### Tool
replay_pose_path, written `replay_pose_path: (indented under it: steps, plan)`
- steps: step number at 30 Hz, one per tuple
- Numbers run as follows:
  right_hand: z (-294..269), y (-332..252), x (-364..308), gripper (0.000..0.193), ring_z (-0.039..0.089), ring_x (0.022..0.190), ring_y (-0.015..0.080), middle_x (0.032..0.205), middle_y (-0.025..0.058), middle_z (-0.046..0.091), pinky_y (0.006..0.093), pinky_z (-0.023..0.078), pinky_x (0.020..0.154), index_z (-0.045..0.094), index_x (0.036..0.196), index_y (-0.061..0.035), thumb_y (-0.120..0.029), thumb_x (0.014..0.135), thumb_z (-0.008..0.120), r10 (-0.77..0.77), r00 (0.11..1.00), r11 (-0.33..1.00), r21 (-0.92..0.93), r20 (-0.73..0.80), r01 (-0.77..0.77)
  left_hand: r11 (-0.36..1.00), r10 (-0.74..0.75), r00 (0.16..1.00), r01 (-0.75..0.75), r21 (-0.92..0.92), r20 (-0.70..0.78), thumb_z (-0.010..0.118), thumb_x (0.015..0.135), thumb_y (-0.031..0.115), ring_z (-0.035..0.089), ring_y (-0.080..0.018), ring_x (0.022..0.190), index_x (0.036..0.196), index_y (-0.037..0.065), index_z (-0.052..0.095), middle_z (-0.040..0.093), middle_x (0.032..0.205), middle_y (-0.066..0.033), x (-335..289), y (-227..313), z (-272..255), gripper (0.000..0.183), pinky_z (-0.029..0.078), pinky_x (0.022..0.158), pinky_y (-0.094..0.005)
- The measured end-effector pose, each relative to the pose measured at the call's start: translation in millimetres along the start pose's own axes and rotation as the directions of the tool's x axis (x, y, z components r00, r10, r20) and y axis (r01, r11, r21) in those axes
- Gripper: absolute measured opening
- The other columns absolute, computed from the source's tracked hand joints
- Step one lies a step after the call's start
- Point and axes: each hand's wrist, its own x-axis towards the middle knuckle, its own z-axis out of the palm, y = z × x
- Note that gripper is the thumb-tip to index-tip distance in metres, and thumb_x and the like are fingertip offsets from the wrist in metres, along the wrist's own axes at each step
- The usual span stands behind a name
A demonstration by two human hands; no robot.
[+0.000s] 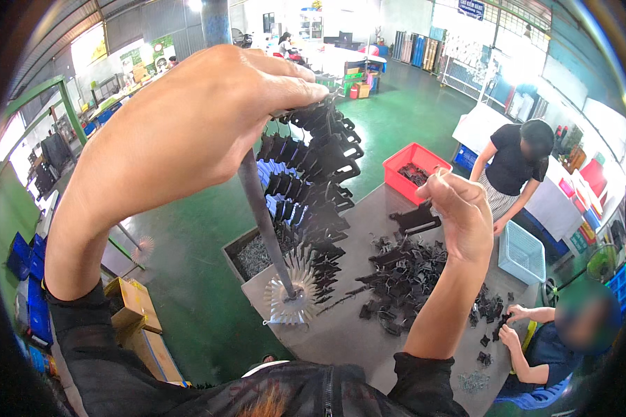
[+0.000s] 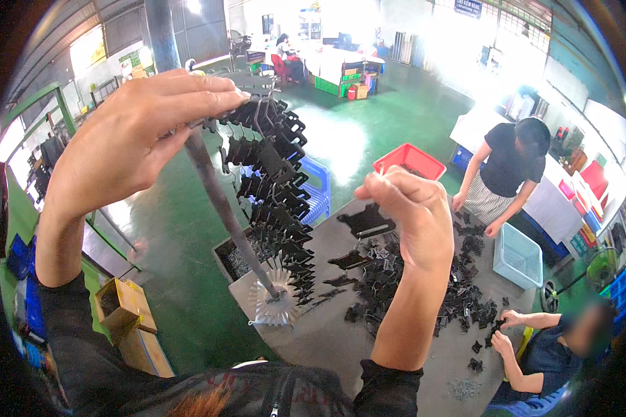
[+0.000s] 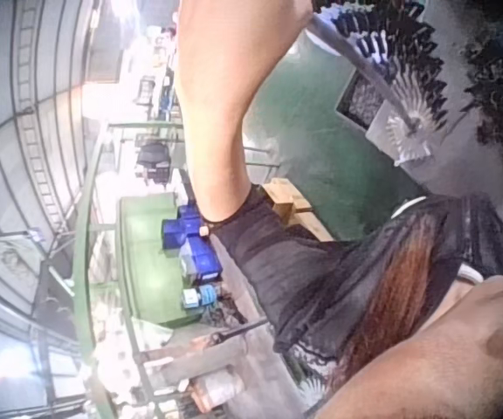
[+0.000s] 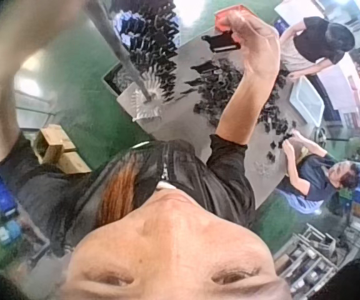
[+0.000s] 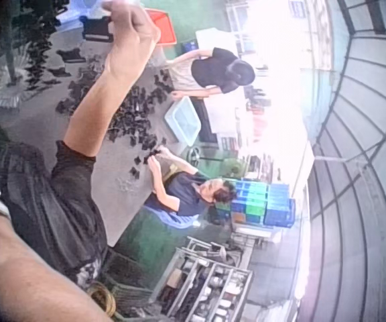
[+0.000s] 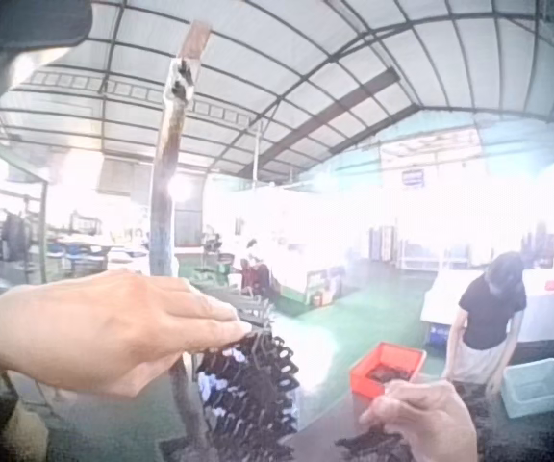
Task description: The person hangs small black plastic-coated metal parts onto a vertical rotating metal rack by threading wire hooks through holes in the parts. The person then moves the entire loaded rack to a different station.
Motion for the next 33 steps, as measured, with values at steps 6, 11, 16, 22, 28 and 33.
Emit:
replay_pose_path:
  steps: [6,11,16,22,28,33]
  plan:
    - [41.4,-18.6,17.6,0.011,0.053,0.065,0.0112,0.073,0.0062,0.060,0.0219,0.039,0.061,0.068,0.078,0.0027,-0.007,0.073,0.069,-0.307,0.921,0.930,-0.281,-0.242,0.236,0.993,-0.093,0.992,0.098,-0.060,0.089,0.054,0.073,-0.006,0.055,-0.0333,0.102,0.117,0.007,0.053,0.058,0.111,-0.0126,6.2,8.8,-4.6,0.045,0.045,0.083,-0.0398]
    - [83.3,-21.5,29.0,0.012,0.055,0.067,0.0160,0.072,0.0091,0.060,0.0242,0.041,0.061,0.067,0.078,0.0032,-0.007,0.073,0.068,-0.391,0.899,0.905,-0.263,-0.198,0.336,0.992,-0.104,0.981,0.114,-0.048,0.166,0.058,0.072,-0.001,0.050,-0.0340,0.109,0.115,0.003,0.053,0.054,0.116,-0.0157,11.3,20.1,-10.2,0.044,0.042,0.089,-0.0410]
    - [87.7,-17.6,35.4,0.011,0.053,0.068,0.0161,0.071,0.0084,0.058,0.0278,0.041,0.062,0.067,0.079,0.0028,-0.007,0.073,0.068,-0.393,0.903,0.917,-0.156,-0.174,0.368,0.980,-0.195,0.939,0.178,0.085,0.284,0.057,0.071,-0.002,0.053,-0.0338,0.105,0.109,-0.002,0.056,0.057,0.111,-0.0177,27.2,27.2,-10.9,0.038,0.043,0.088,-0.0401]
    - [66.9,-19.4,40.5,0.012,0.050,0.068,0.0123,0.071,0.0049,0.054,0.0241,0.037,0.065,0.067,0.077,0.0033,-0.008,0.074,0.065,-0.283,0.959,0.958,0.047,0.027,0.282,0.982,-0.117,0.971,0.082,0.168,0.209,0.055,0.072,-0.004,0.055,-0.0329,0.101,0.104,-0.003,0.059,0.060,0.107,-0.0174,26.5,21.6,-1.9,0.033,0.044,0.085,-0.0385]
    - [-3.1,4.0,35.5,0.034,0.052,0.084,0.0160,0.087,0.0066,0.062,0.0269,0.032,0.085,0.067,0.082,0.0040,-0.029,0.077,0.063,-0.041,0.998,0.997,0.057,-0.039,0.043,0.972,-0.099,0.990,0.075,0.224,0.097,0.052,0.076,-0.003,0.052,-0.0298,0.109,0.112,0.004,0.058,0.058,0.114,-0.0137,13.3,1.9,3.8,0.037,0.041,0.092,-0.0371]
    - [-67.7,51.1,56.0,0.029,0.048,0.080,0.0082,0.078,-0.0041,0.057,0.0255,0.036,0.080,0.069,0.090,-0.0070,-0.034,0.080,0.065,0.138,0.990,0.989,-0.056,0.035,-0.136,0.947,-0.319,0.918,0.319,0.041,0.234,0.044,0.089,0.004,0.047,-0.0174,0.118,0.126,0.011,0.050,0.048,0.130,-0.0052,-16.0,-28.7,-1.4,0.038,0.038,0.097,-0.0330]
